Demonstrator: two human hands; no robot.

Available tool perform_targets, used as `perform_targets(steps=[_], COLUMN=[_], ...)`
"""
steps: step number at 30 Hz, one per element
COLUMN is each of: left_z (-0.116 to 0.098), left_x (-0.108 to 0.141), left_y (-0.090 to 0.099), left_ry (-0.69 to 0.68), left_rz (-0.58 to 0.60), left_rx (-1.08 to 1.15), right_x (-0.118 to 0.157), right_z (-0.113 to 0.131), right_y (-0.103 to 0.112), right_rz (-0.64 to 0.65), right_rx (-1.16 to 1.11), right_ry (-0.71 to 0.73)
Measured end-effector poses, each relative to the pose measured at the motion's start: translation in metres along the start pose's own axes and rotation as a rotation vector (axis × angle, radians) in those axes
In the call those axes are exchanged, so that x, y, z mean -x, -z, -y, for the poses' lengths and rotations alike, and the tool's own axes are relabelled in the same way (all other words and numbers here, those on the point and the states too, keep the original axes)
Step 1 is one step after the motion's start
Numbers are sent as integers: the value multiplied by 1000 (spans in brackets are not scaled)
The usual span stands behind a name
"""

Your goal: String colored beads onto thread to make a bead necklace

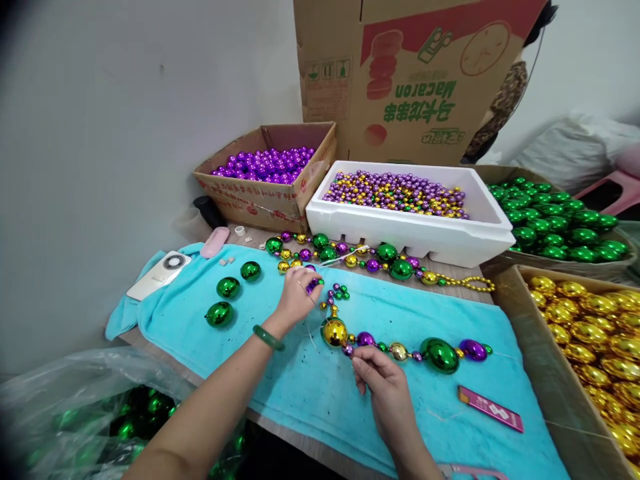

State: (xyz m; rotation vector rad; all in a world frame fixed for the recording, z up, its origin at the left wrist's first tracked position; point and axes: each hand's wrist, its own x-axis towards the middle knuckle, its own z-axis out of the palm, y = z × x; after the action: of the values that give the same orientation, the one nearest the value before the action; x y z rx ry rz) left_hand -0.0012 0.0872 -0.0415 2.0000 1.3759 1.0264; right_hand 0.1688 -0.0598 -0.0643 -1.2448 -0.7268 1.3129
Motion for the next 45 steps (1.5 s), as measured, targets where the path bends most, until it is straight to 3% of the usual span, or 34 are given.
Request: perform_targets(steps=[3,5,8,13,26,30,33,36,40,42,45], left_z=[-8,-12,-16,-19,-18,-14,-3,10,18,19,18], left_x=[10,18,26,32,36,34,29,22,18,16,15], left_y=[19,31,43,50,60,60,51,35,12,4,-2], left_ry=[342,459,507,488,356,302,275,167,70,82,128], left_rz=[-30,4,13,5,33,157,84,-17,80,105,97], left_rx=[744,1084,1257,1286,1001,830,594,148,-304,-361,-260], right_x=[1,1,2,3,1,-1,-2,-3,-4,-4,-5], right_z=[0,0,-1,-1,10,8,4,2,3,4,7], right_y=[6,9,9,3,4,1,-1,-1,0,0,0], right_rz=[-41,-47,-28,-11,-28,1,-20,-28,-22,-23,-24], right_rx=[20,39,62,68,203,191,140,115,109,98,86], right_ry=[20,11,-4,5,-18,-20,-24,-29,-21,-14,-21])
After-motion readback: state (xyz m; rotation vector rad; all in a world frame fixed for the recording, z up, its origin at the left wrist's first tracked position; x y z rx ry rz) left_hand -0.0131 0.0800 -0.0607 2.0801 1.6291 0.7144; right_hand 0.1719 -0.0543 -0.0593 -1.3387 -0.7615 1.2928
